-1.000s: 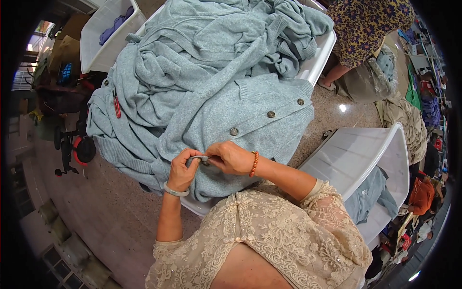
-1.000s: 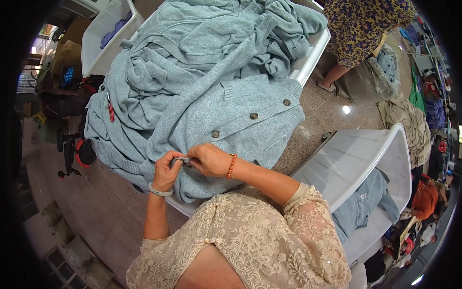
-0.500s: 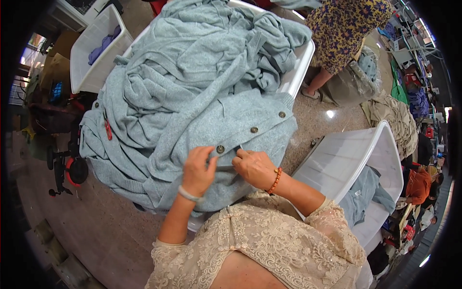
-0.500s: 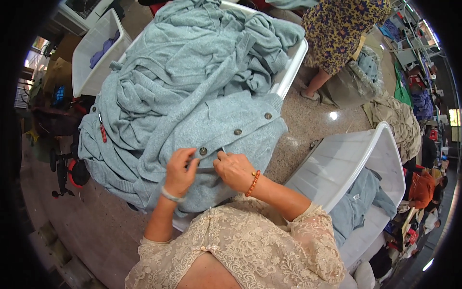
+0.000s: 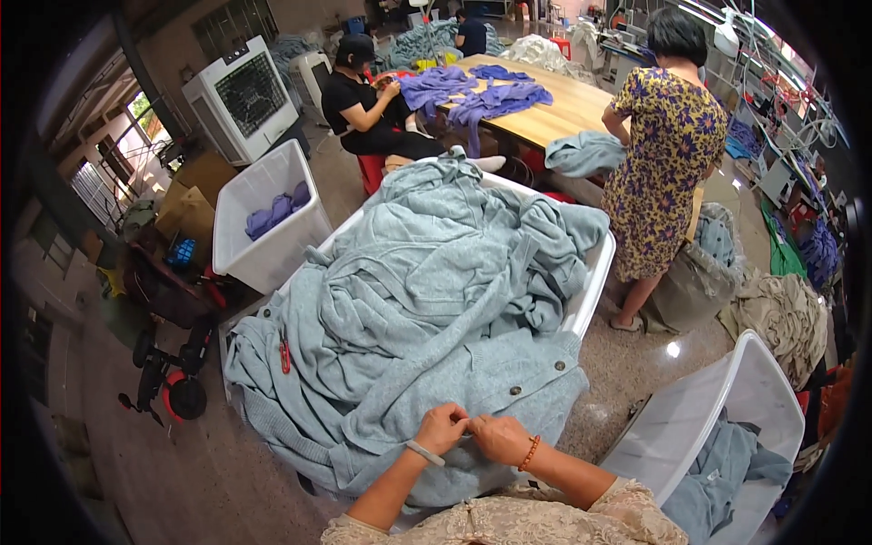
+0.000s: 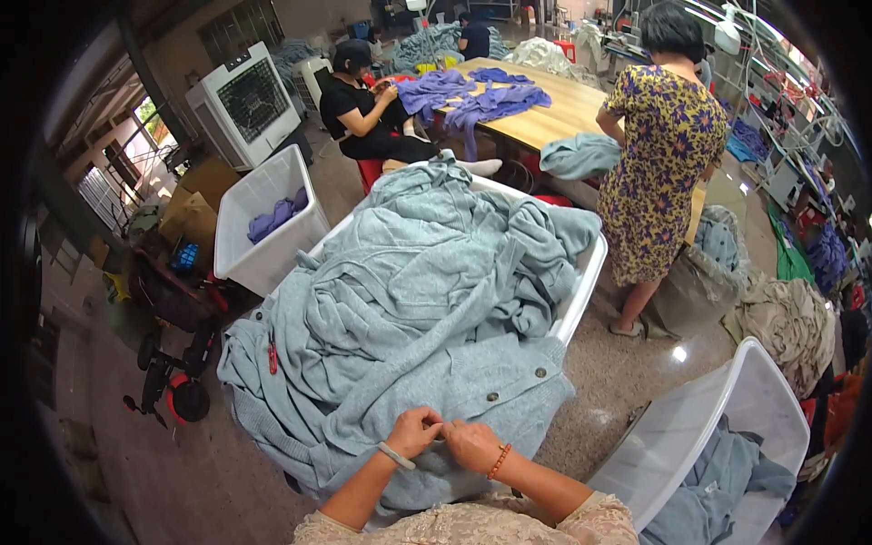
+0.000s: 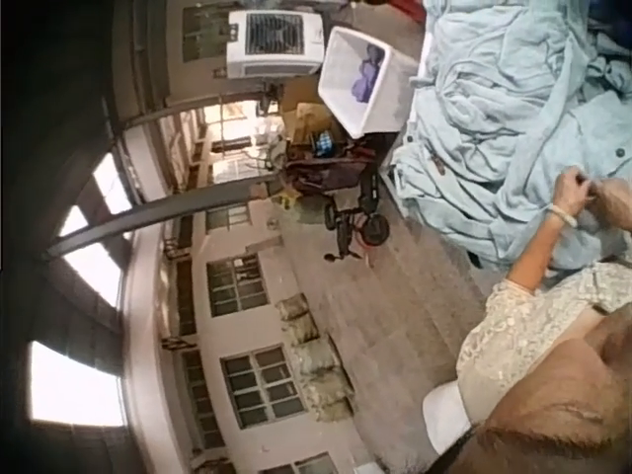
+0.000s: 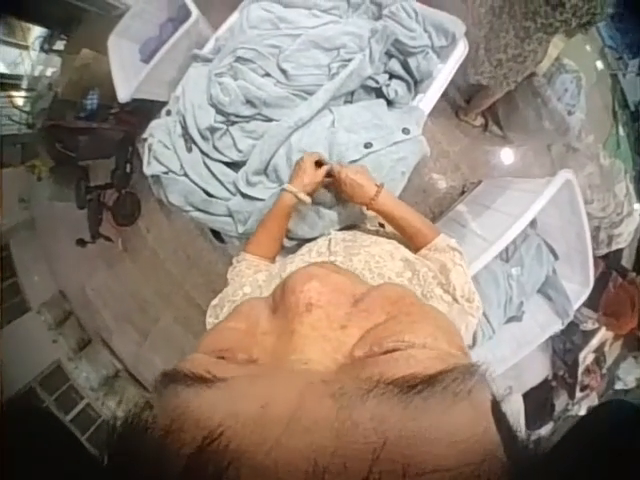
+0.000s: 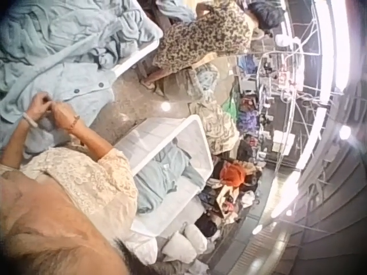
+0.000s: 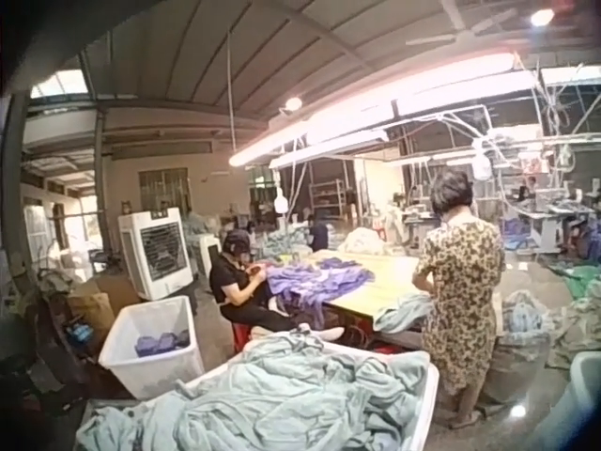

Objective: Inspecting buttons and quality of sweaters in a garment factory.

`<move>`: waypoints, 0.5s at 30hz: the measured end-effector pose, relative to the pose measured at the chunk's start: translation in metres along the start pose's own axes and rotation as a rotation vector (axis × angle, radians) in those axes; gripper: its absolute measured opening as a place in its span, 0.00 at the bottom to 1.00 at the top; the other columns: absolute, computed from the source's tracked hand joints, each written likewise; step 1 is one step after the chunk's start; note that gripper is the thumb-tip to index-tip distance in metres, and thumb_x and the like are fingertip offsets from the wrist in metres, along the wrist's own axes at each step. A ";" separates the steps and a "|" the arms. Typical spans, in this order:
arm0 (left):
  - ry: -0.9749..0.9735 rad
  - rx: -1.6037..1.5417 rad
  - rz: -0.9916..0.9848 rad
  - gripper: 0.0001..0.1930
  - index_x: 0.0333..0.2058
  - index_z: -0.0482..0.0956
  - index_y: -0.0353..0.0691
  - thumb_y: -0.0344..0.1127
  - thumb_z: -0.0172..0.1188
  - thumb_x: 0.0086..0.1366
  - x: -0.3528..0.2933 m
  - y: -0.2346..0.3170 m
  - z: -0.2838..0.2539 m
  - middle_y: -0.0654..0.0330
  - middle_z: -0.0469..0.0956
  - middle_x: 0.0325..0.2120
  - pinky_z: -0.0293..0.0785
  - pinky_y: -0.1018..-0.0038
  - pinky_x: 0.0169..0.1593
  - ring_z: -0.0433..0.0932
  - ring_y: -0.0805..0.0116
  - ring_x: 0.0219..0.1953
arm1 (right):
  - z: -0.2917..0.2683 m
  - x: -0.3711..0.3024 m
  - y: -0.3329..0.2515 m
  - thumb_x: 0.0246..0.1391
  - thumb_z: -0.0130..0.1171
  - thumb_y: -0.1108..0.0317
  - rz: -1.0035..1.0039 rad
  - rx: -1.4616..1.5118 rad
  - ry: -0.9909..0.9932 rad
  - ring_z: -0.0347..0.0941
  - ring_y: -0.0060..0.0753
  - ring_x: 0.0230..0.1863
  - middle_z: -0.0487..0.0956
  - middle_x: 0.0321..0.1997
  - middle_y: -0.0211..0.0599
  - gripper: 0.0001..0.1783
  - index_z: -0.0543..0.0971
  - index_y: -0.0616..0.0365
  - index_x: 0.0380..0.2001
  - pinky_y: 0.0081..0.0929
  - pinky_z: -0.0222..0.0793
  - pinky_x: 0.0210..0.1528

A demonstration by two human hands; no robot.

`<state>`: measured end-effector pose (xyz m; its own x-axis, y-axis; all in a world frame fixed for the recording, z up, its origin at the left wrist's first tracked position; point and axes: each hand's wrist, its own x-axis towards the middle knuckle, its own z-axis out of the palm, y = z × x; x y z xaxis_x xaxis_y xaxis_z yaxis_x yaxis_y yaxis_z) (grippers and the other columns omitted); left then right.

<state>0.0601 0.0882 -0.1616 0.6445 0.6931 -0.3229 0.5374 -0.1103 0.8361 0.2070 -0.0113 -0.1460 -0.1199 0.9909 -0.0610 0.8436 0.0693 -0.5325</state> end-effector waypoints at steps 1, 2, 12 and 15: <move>0.023 0.035 -0.012 0.10 0.34 0.79 0.35 0.33 0.65 0.55 0.002 -0.004 -0.003 0.57 0.81 0.27 0.75 0.77 0.34 0.79 0.71 0.27 | 0.000 0.001 -0.002 0.50 0.54 0.69 0.031 0.025 -0.017 0.76 0.48 0.27 0.76 0.28 0.44 0.09 0.72 0.55 0.36 0.42 0.71 0.27; -0.038 -0.249 -0.049 0.08 0.34 0.79 0.34 0.32 0.63 0.58 0.002 -0.008 -0.005 0.59 0.81 0.28 0.74 0.79 0.35 0.78 0.74 0.28 | -0.001 0.002 -0.003 0.50 0.54 0.69 -0.012 0.037 0.029 0.76 0.48 0.27 0.76 0.28 0.44 0.09 0.72 0.55 0.36 0.42 0.71 0.27; -0.108 -0.707 -0.142 0.06 0.35 0.79 0.31 0.27 0.61 0.61 0.002 -0.030 -0.002 0.60 0.80 0.33 0.74 0.82 0.41 0.78 0.76 0.35 | -0.012 -0.004 -0.016 0.49 0.57 0.67 0.014 0.233 0.243 0.77 0.48 0.36 0.78 0.38 0.45 0.19 0.70 0.56 0.45 0.39 0.73 0.35; -0.106 -0.622 -0.152 0.06 0.36 0.79 0.31 0.27 0.61 0.61 0.001 -0.026 0.000 0.60 0.80 0.33 0.75 0.82 0.41 0.78 0.76 0.35 | -0.013 -0.005 -0.012 0.50 0.57 0.67 0.028 0.155 0.140 0.76 0.48 0.36 0.77 0.38 0.45 0.19 0.70 0.56 0.47 0.39 0.73 0.36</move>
<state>0.0466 0.0919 -0.1830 0.6534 0.5906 -0.4734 0.2323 0.4388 0.8680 0.2044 -0.0159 -0.1281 -0.0146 0.9993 0.0344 0.7540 0.0336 -0.6561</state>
